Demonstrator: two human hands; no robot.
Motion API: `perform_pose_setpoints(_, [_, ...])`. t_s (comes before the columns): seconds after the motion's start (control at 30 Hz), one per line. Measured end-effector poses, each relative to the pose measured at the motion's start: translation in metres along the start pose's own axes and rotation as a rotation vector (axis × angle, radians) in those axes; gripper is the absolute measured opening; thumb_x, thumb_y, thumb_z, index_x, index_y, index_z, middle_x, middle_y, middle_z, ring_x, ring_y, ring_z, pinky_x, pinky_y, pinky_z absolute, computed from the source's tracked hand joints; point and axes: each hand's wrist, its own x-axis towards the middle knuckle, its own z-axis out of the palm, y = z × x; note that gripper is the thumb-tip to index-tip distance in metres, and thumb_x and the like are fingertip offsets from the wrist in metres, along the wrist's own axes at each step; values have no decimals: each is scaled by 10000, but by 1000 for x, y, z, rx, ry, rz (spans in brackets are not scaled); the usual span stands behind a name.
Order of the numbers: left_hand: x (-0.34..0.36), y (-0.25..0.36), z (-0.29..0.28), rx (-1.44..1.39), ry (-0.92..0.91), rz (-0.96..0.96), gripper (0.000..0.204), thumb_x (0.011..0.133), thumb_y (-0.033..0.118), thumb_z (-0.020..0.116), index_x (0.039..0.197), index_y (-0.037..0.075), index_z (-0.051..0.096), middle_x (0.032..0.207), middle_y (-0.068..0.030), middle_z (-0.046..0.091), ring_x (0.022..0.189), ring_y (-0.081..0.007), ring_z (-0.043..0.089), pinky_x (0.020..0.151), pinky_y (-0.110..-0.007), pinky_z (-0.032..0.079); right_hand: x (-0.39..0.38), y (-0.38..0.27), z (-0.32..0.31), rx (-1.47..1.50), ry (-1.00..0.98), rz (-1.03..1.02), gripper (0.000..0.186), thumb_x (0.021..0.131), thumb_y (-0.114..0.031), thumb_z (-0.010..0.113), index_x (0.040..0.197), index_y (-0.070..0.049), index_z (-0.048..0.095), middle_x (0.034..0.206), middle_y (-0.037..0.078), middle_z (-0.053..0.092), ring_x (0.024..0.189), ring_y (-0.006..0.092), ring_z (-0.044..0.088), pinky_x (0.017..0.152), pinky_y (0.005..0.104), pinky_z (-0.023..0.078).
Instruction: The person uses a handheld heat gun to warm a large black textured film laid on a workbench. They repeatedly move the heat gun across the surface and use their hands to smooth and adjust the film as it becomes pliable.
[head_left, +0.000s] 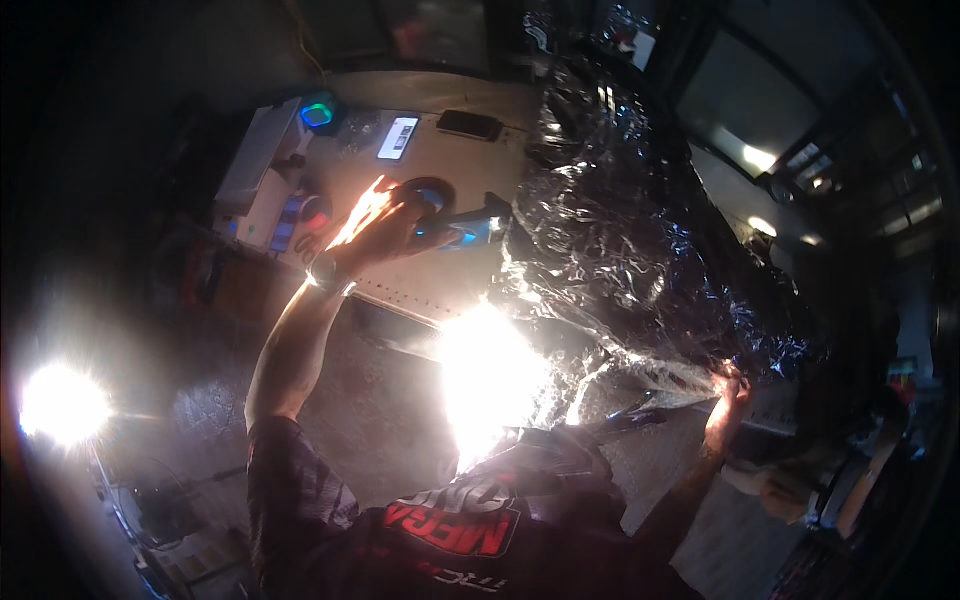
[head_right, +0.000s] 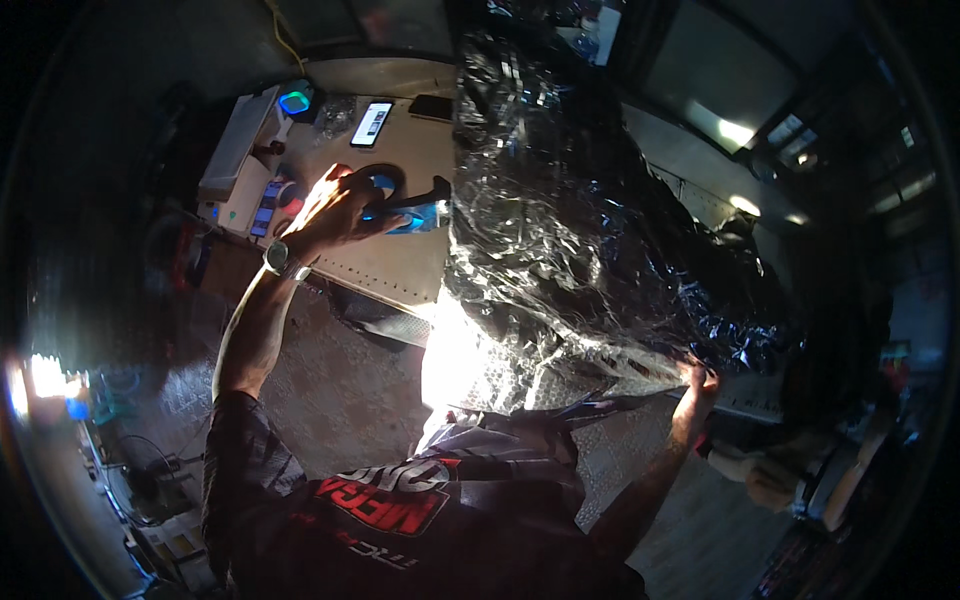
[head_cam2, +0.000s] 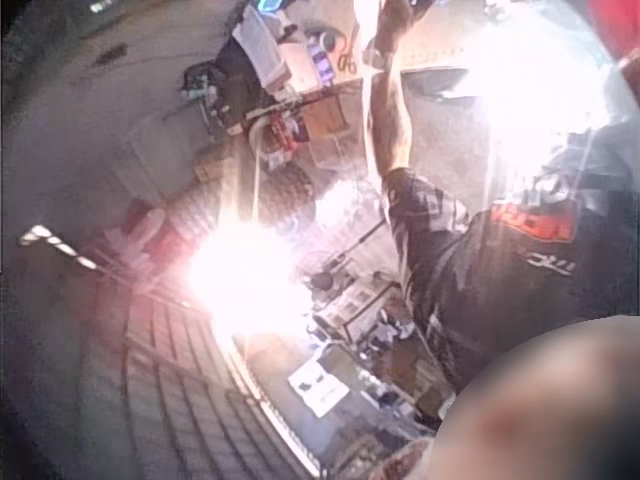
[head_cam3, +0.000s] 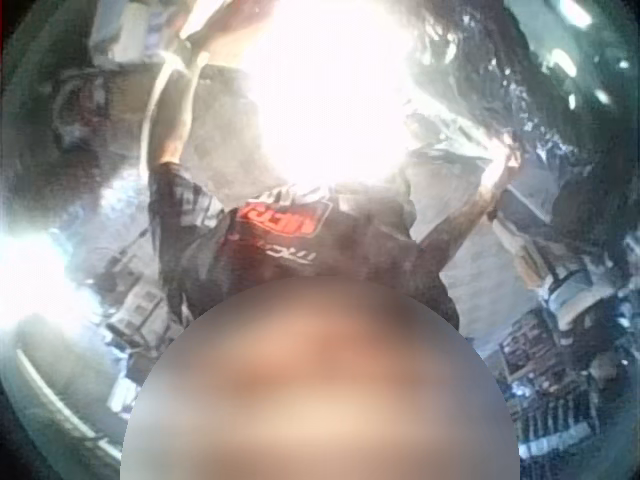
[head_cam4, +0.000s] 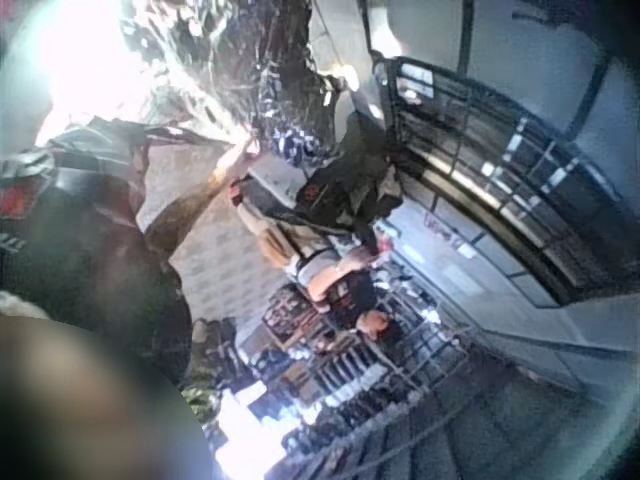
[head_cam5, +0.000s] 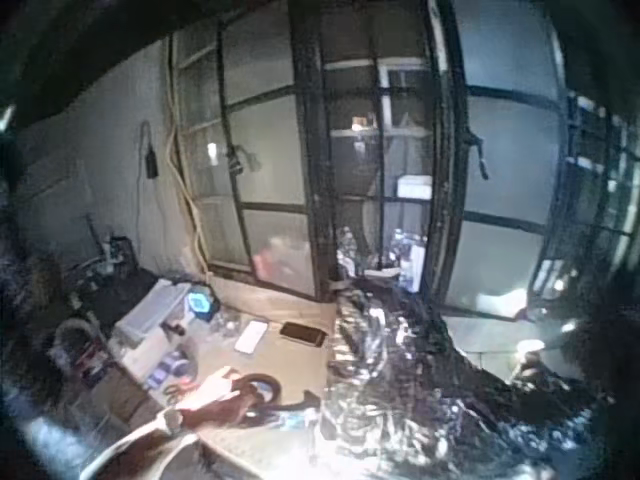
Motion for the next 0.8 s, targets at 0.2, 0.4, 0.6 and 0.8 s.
perform_pose_setpoints(0.2, [14, 6, -1, -5, 19, 1, 399, 817, 484, 757, 792, 89, 706, 789, -104, 694, 680, -280, 644, 702, -380, 479, 24, 27, -5, 73, 30, -31, 476, 930, -395, 680, 1214, -31, 566, 1181, 103, 626, 1000, 214, 626, 892, 331, 494])
perform_pose_setpoints(0.4, [34, 22, -8, 11, -84, -139, 304, 804, 402, 764, 775, 108, 690, 664, -72, 657, 588, -293, 637, 562, -396, 501, 23, 20, -7, 145, -98, 80, 255, 935, -188, 606, 1139, -34, 618, 1037, 75, 672, 850, 156, 638, 796, 301, 495])
perform_pose_setpoints(0.6, [39, 33, -13, 8, -208, -496, 501, 807, 509, 658, 601, 52, 649, 560, -124, 617, 531, -280, 630, 549, -407, 485, 22, 35, 6, 155, -47, 118, 408, 941, -379, 673, 1175, -48, 622, 1096, 52, 643, 974, 160, 618, 886, 352, 480])
perform_pose_setpoints(0.8, [40, 10, 9, -69, -215, -547, 587, 828, 569, 675, 668, 4, 671, 577, -168, 623, 545, -300, 643, 545, -423, 481, 25, 33, 17, 281, -105, -47, 560, 902, -345, 719, 1323, -39, 512, 1255, 76, 571, 1193, 172, 509, 1037, 366, 384])
